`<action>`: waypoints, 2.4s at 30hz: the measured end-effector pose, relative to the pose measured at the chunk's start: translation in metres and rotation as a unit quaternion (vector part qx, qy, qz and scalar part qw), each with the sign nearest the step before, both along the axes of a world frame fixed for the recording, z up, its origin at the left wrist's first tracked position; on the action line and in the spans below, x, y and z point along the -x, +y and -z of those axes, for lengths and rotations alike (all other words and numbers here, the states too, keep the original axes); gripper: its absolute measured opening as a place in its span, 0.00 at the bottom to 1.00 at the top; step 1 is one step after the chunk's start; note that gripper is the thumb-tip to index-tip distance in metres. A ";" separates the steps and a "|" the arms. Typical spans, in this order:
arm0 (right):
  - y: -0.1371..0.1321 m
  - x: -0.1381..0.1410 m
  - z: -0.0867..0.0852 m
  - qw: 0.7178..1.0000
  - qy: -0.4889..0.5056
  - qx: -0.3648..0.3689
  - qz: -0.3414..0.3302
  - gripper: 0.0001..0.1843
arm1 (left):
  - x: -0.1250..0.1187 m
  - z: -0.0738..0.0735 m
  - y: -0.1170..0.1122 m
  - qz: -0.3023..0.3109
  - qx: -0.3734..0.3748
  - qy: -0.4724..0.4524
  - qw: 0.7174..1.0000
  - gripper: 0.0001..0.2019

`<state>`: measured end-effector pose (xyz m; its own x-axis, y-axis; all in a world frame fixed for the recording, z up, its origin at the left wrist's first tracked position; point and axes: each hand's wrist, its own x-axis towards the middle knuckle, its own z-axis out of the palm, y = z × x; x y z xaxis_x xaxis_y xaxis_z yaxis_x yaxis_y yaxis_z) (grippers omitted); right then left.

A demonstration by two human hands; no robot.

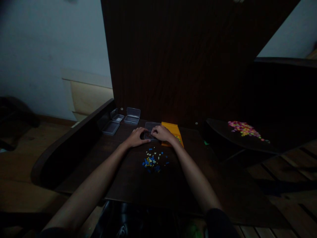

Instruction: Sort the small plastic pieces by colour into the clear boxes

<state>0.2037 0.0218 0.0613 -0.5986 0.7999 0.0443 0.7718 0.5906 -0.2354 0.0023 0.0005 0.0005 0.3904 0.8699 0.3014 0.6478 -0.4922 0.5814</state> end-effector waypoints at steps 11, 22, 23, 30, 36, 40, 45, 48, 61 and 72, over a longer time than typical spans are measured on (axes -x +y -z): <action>0.003 -0.002 0.009 0.999 0.019 0.046 -0.022 0.12 | -0.001 -0.002 -0.001 -0.006 0.009 -0.003 1.000 0.27; 0.012 0.001 0.022 0.999 0.039 0.026 0.005 0.02 | -0.001 -0.001 0.001 -0.008 0.003 0.014 1.000 0.27; 0.012 0.001 0.022 0.999 0.039 0.028 0.004 0.02 | 0.000 -0.001 0.001 -0.007 0.001 0.015 1.000 0.27; 0.016 -0.001 0.019 0.998 0.043 0.047 -0.016 0.07 | 0.001 -0.003 -0.002 -0.004 0.002 0.014 1.000 0.27; 0.019 -0.002 0.019 0.996 0.047 0.050 -0.053 0.09 | 0.001 -0.004 -0.003 0.001 0.002 0.016 1.000 0.26; 0.019 0.000 0.018 0.997 0.040 0.037 -0.063 0.10 | 0.001 -0.005 -0.003 -0.001 0.005 0.020 1.000 0.27; 0.018 0.002 0.019 0.997 0.037 0.026 -0.061 0.11 | 0.003 -0.002 -0.001 0.002 0.000 0.026 1.000 0.26; 0.019 0.002 0.020 0.997 0.034 0.017 -0.063 0.12 | 0.004 0.000 0.000 0.006 -0.007 0.024 1.000 0.26; 0.009 -0.012 -0.011 0.992 0.090 -0.004 -0.091 0.11 | 0.003 -0.001 0.000 0.005 -0.004 0.018 1.000 0.26; -0.069 -0.084 -0.006 0.977 0.102 0.159 -0.095 0.06 | 0.002 0.000 0.001 -0.001 0.000 0.024 1.000 0.28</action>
<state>0.2874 -0.0476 0.0670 -0.7419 0.6683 -0.0550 0.5736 0.5900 -0.5682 -0.0001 0.0015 0.0007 0.4028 0.8705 0.2829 0.6753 -0.4913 0.5502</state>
